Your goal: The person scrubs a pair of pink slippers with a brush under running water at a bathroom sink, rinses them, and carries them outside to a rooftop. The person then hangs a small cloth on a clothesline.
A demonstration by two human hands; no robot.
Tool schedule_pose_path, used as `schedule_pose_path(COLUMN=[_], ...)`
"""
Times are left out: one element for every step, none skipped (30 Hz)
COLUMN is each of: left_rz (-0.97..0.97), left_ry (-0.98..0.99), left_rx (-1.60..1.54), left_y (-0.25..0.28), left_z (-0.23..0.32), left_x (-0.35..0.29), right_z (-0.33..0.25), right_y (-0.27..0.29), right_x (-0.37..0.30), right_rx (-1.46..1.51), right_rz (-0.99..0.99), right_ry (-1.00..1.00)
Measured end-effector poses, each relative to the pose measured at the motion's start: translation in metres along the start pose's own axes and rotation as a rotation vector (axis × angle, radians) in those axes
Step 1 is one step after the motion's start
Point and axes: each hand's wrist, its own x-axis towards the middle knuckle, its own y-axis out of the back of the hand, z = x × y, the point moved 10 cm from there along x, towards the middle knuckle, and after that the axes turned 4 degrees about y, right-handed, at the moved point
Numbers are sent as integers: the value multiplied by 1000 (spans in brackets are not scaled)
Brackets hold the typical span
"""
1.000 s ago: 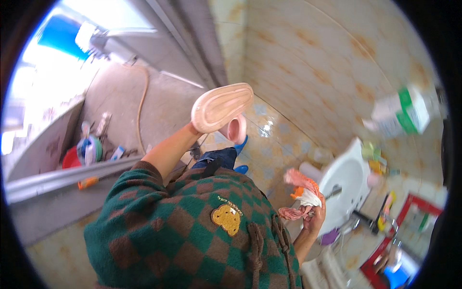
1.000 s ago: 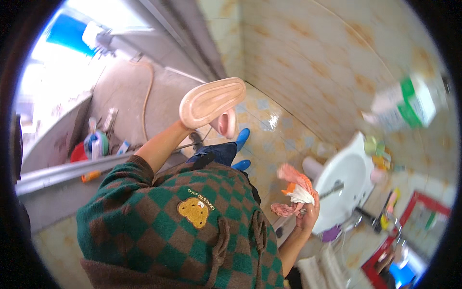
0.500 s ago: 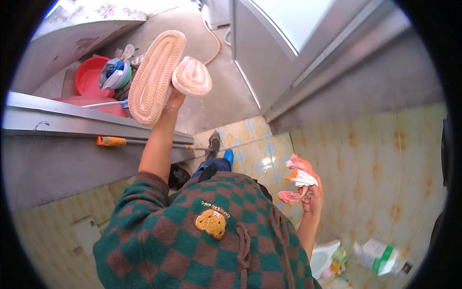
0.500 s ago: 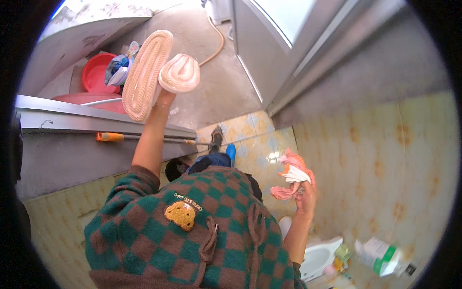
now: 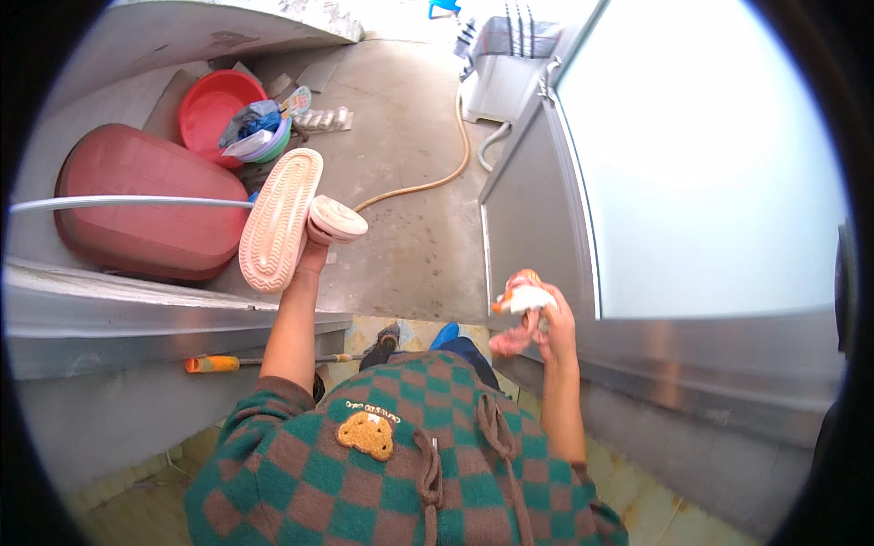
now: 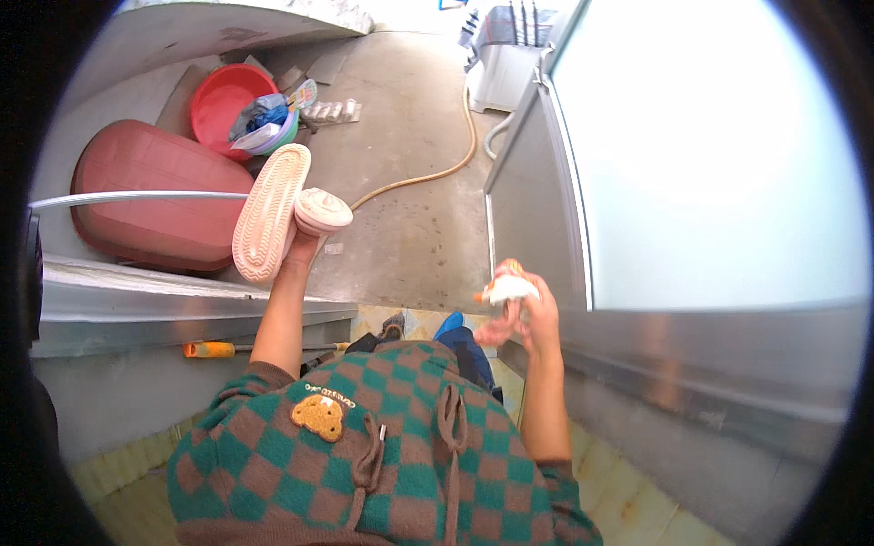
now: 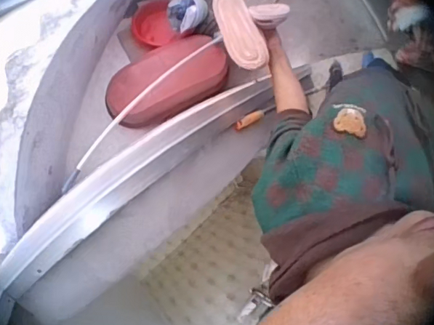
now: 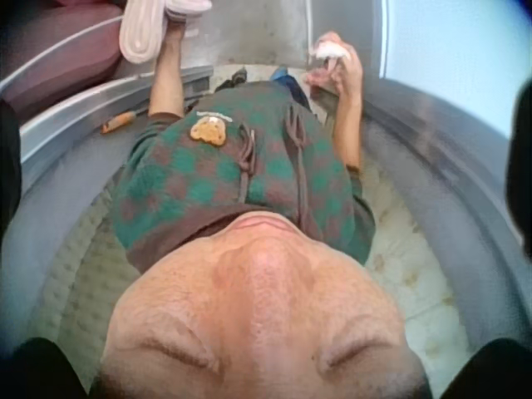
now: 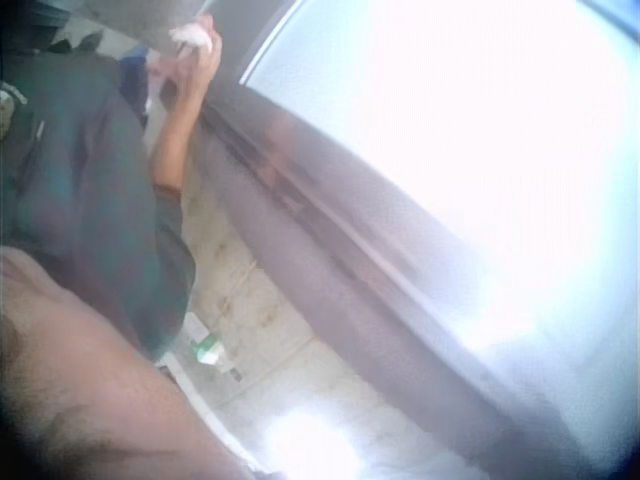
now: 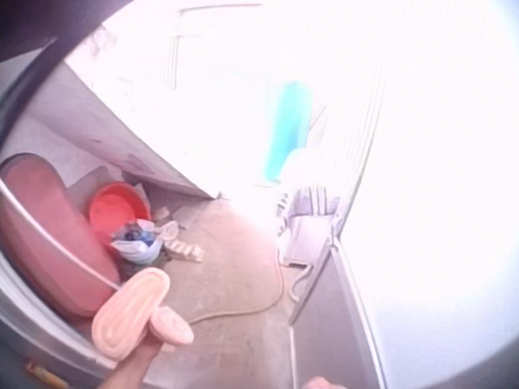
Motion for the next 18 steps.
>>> schedule_pose_path(left_rz=[19,31,-22,87,129,171,136,102,66,102,135,164,183,193,201,216,233,260], left_ry=[-45,-102,-155,-201,-241,-281,-305,-326,-344,-381,-413,-440,-462,-478,-489,-492,-470,-445], left_rx=[32,57,79,78,71,60,72,85,99,92,85,79,76,78,81,82,57,28], left_y=[0,-4,-12,-4,-2,2,-1,-2,-1,8,18,29,39,46,54,62,66,70], left_z=[10,23,36,48,59,68,77,83,87,93,98,104,109,116,124,129,133,133], left_x=[6,14,19,23,26,30,33,37,41,46,54,66,84,108,139,168,208,246], right_z=[4,4,7,13,19,25,32,37,42,48,53,55,60,63,66,67,68,66], right_y=[0,-7,-15,-22,-29,-31,-34,-39,-43,-37,-36,-37,-37,-31,-34,-26,-29,-24], right_x=[30,68,100,129,158,187,213,240,266,291,317,343,369,395,423,445,472,494], right_rx=[9,27,44,23,-3,-33,-111,-107,-139,-211,-260,-325,-365,-407,-459,-528,-541,-573], right_rz=[44,45,42,33,21,37,42,13,-20,24,13,-22,-34,16,-16,38,38,98], right_ry=[-21,-16,-14,-47,-80,-111,-139,-161,-171,-203,-207,-194,-197,-199,-206,-222,-213,-225])
